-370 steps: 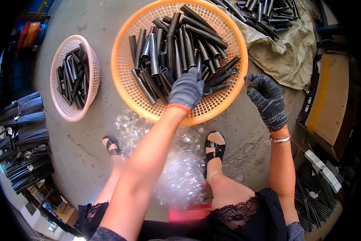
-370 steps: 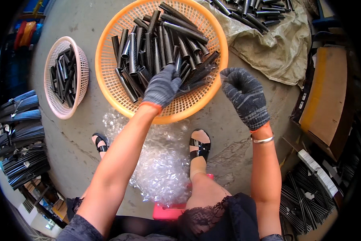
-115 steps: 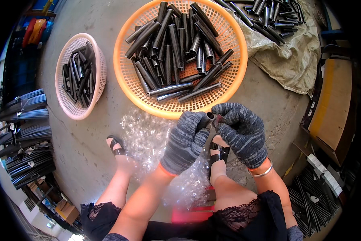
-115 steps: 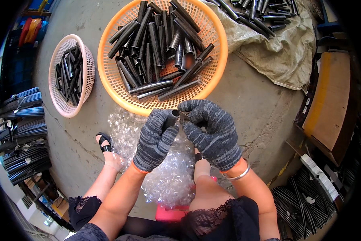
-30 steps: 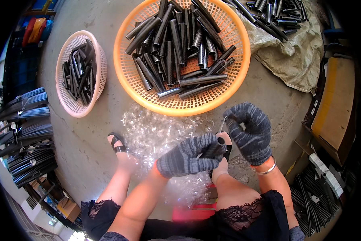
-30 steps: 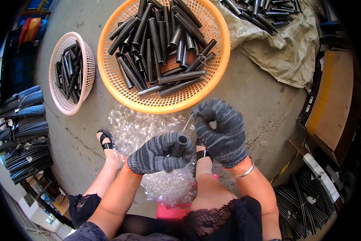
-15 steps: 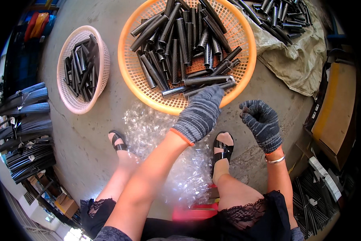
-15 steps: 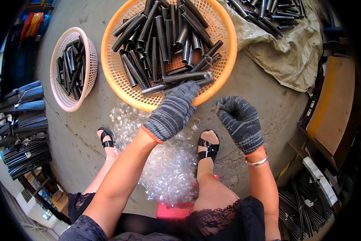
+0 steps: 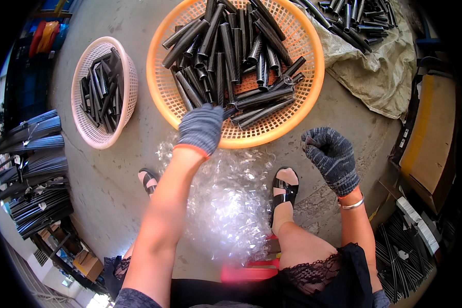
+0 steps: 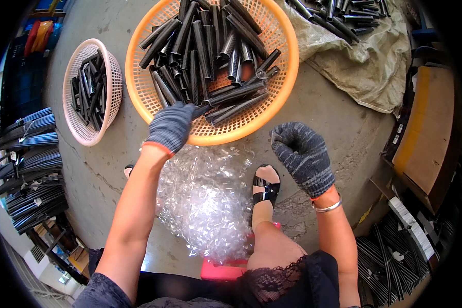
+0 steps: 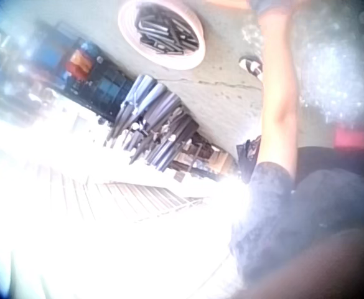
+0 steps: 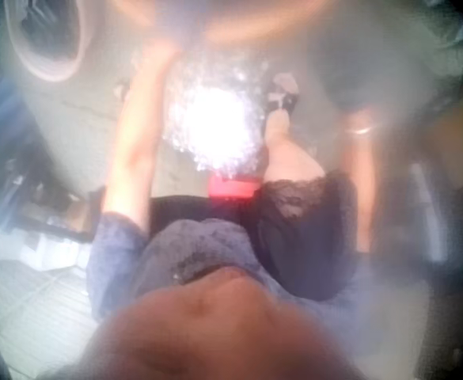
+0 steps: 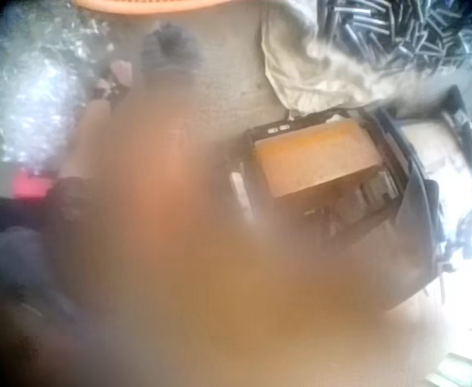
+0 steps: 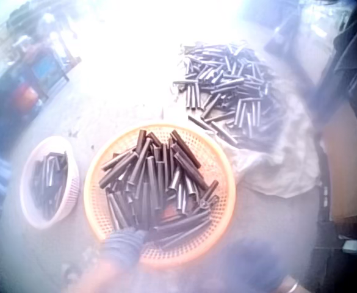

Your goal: The person cleans various metal tubes by picking them up from a pile and using a cloth to wipe their surfaces and interior ends.

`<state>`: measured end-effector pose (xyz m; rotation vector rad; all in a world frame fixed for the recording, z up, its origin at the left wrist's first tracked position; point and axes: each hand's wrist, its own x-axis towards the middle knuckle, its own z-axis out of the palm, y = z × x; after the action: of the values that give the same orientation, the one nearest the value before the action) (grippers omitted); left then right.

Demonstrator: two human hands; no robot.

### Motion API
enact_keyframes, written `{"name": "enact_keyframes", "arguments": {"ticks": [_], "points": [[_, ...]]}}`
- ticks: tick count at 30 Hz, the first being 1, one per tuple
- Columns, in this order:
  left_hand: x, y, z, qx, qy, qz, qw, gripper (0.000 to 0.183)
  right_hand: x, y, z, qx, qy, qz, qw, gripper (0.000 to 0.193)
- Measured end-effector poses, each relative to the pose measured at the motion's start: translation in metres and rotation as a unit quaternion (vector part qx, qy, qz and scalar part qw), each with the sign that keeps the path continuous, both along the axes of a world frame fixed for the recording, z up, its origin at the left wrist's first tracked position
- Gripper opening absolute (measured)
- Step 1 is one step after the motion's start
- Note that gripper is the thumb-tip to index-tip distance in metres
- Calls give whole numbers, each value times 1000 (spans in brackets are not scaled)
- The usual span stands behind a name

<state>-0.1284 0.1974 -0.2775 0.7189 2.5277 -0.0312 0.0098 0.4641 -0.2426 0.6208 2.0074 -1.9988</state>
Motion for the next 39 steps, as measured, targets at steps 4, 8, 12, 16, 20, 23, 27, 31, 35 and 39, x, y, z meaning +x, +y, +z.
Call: {"name": "enact_keyframes", "arguments": {"ticks": [4,8,12,16,20,23,27,31,35,39], "points": [[19,-22,40,43,19,60,997,27,1,-2,-3,-14,-3,-9,1000,20],[57,-19,64,286,-253,252,889,38,-7,-21,6,-85,-20,-32,996,20],[102,-5,56,452,-412,367,701,50,-13,-41,20,-116,9,-56,992,22],[113,6,54,460,-362,320,746,53,-12,-47,28,-90,12,-62,994,23],[109,18,61,377,-303,235,843,53,-12,-46,36,4,57,-19,998,19],[101,35,81,389,-298,262,832,47,-11,-47,45,42,88,-9,995,17],[106,35,75,392,-230,207,866,51,-13,-47,47,93,180,-7,979,19],[107,43,87,338,-188,184,904,52,-10,-48,45,91,189,-14,978,21],[116,47,86,307,-160,173,922,52,-11,-44,50,113,157,20,981,21],[132,50,76,283,-152,185,929,54,-7,-47,49,99,134,-8,986,20]]}}
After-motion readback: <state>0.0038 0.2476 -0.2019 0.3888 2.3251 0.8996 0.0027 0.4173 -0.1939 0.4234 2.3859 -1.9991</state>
